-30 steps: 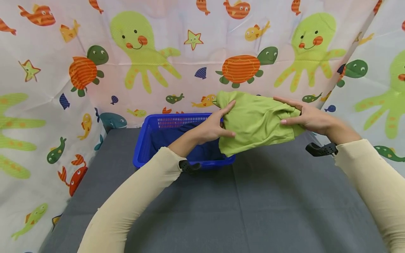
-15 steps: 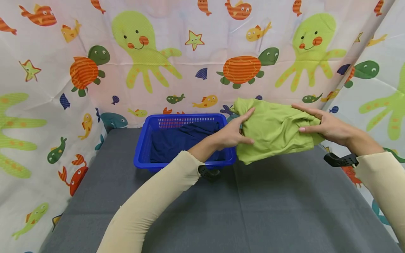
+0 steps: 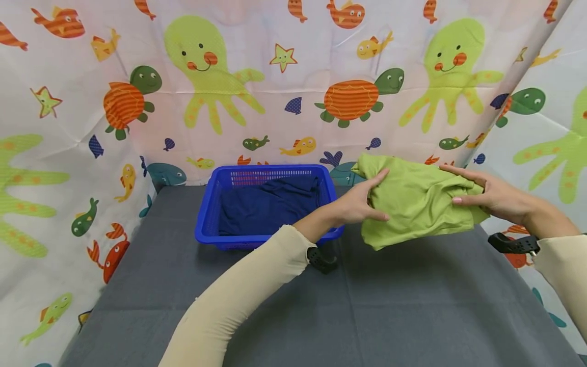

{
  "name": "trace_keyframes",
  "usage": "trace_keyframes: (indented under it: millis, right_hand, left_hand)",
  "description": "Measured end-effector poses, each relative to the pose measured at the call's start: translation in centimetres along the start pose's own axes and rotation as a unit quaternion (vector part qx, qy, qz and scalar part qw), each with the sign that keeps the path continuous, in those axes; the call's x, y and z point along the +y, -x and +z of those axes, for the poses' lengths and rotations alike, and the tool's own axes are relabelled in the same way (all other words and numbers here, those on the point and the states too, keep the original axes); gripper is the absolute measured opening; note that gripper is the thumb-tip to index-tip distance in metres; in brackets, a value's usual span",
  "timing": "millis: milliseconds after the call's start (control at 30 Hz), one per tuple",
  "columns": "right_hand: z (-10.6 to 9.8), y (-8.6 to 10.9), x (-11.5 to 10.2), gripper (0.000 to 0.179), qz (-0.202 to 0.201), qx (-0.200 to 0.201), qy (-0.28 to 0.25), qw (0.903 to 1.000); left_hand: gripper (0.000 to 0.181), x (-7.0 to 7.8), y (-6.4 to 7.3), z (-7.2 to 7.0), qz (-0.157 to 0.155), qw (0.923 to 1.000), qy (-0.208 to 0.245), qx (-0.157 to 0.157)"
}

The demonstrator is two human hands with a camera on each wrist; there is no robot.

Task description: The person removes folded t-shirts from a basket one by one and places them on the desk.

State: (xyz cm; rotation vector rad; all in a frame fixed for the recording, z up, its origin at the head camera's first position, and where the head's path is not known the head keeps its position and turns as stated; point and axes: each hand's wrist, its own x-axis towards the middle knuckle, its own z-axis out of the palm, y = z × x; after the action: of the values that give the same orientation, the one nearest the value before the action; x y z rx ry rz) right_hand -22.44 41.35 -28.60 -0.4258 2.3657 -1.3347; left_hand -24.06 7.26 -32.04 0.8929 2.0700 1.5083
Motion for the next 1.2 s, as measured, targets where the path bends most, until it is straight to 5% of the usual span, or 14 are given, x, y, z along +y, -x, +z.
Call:
trace_keyframes:
  millis: [500, 1200]
  right_hand:
    - [-0.8, 0.9, 4.6, 0.071, 0.011, -0.036, -0.049, 0.9981]
    - [-0.1, 1.0, 10.0, 0.069, 0.050, -0.058, -0.047, 0.9959]
  left_hand:
    - [0.103, -2.5, -1.8, 3.6, -0.036, 0.9990, 0.026, 0.006]
    - [0.096, -6.4, -3.2, 7.1, -0.088, 0.9936, 0.066, 0.025]
